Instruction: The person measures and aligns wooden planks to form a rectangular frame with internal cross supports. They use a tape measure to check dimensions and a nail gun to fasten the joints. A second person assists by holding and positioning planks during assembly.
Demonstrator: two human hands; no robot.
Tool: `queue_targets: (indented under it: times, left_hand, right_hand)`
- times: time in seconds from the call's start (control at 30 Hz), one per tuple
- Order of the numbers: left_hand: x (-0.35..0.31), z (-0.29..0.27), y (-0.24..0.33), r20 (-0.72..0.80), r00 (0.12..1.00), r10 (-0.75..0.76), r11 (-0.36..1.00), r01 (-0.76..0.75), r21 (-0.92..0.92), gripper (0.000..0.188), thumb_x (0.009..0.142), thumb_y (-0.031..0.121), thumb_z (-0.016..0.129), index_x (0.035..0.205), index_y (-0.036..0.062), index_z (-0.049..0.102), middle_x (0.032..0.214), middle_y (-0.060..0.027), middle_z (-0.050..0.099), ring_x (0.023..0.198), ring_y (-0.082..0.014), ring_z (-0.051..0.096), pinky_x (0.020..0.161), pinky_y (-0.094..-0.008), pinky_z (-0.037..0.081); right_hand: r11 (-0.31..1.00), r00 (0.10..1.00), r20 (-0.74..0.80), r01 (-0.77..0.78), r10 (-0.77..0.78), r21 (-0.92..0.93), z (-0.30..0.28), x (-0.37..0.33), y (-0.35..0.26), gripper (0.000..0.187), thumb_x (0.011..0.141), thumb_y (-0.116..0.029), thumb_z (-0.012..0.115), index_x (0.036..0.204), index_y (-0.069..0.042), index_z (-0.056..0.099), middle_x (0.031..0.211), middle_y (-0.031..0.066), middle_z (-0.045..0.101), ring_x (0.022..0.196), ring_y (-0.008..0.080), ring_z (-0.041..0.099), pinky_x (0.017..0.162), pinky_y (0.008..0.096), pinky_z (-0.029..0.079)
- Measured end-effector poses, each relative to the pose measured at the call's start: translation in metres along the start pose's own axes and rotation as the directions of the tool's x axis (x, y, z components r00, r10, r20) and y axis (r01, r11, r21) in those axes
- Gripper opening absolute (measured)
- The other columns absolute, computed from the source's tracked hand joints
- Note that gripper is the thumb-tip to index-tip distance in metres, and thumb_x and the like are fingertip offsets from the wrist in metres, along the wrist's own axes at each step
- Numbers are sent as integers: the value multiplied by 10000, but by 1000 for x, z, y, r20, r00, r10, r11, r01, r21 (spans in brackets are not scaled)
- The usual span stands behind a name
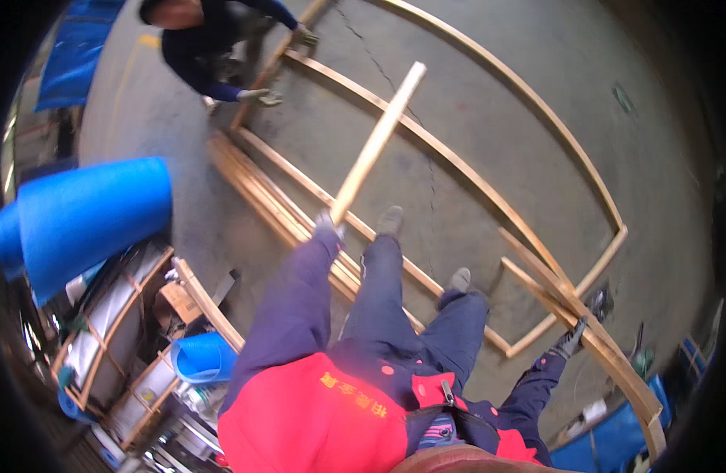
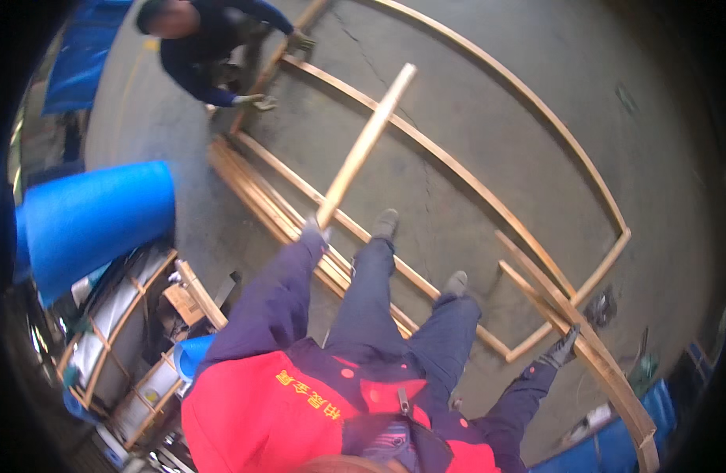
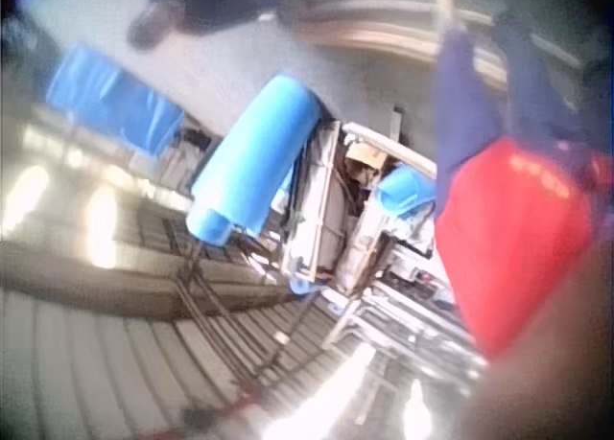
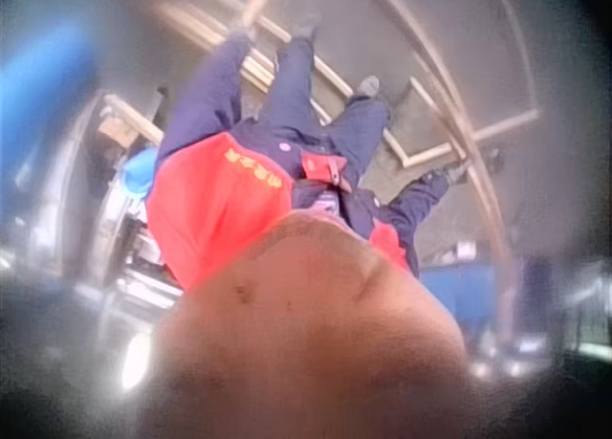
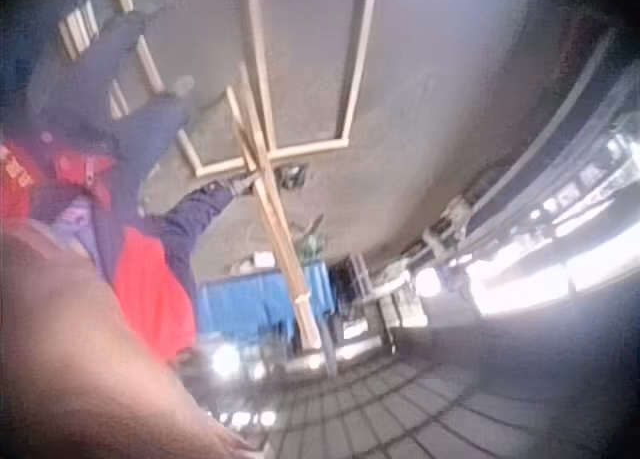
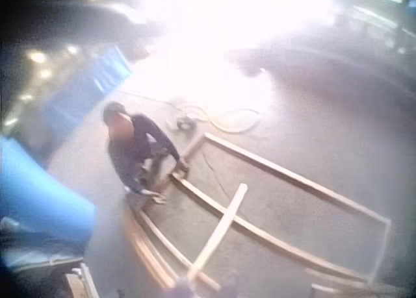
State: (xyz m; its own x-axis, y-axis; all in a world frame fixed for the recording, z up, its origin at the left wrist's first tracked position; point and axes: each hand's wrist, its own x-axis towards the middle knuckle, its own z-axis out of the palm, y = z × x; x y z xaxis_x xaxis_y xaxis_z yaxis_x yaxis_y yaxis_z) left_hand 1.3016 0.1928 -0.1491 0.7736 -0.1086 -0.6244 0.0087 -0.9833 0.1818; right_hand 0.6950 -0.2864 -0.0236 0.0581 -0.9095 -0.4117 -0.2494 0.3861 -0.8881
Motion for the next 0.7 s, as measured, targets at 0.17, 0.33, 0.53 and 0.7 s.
queue_targets:
  times: [0.17, 0.33, 0.53, 0.7]
  left_hand:
    - [184, -15, 65, -193, 974, 119, 957, -60, 284, 693, 778, 352, 846, 1322, 65, 525, 1201, -197, 637, 1120, -374, 648, 966, -478, 531]
    - [287, -38, 126, -293, 923, 251, 885, -96, 455, 888, 761, 497, 840, 1444, 87, 446, 1312, -186, 583, 1217, -358, 595, 996, -500, 508]
    - [275, 108, 224, 40, 717, 696, 672, -671, 314, 1236, 669, 613, 873, 1543, -40, 292, 1531, -268, 396, 1426, -394, 395, 1196, -446, 333]
    - [91, 293, 356, 176, -155, 972, -58, -886, -460, 1369, 596, 596, 927, 1551, -75, 212, 1545, -311, 340, 1460, -435, 333, 1225, -449, 288]
  right_hand:
    - [963, 836, -511, 263, -199, 55, 1, -30, 19, 442, 925, -178, 761, 1273, 45, 604, 1260, 93, 617, 1131, 186, 603, 1029, 348, 488]
    - [940, 866, -456, 305, -208, 151, -39, -25, 27, 483, 969, -218, 702, 1370, 8, 555, 1375, 106, 565, 1259, 221, 555, 1099, 396, 446]
    - [773, 710, -330, 491, -622, -400, -19, 29, 10, 469, 1001, -199, 651, 1407, -2, 523, 1392, 164, 549, 1256, 270, 566, 1085, 400, 468]
    - [-434, 239, 581, 464, -778, -772, 74, 87, 21, 474, 983, -151, 666, 1422, -40, 526, 1389, 165, 565, 1238, 277, 591, 1054, 386, 505]
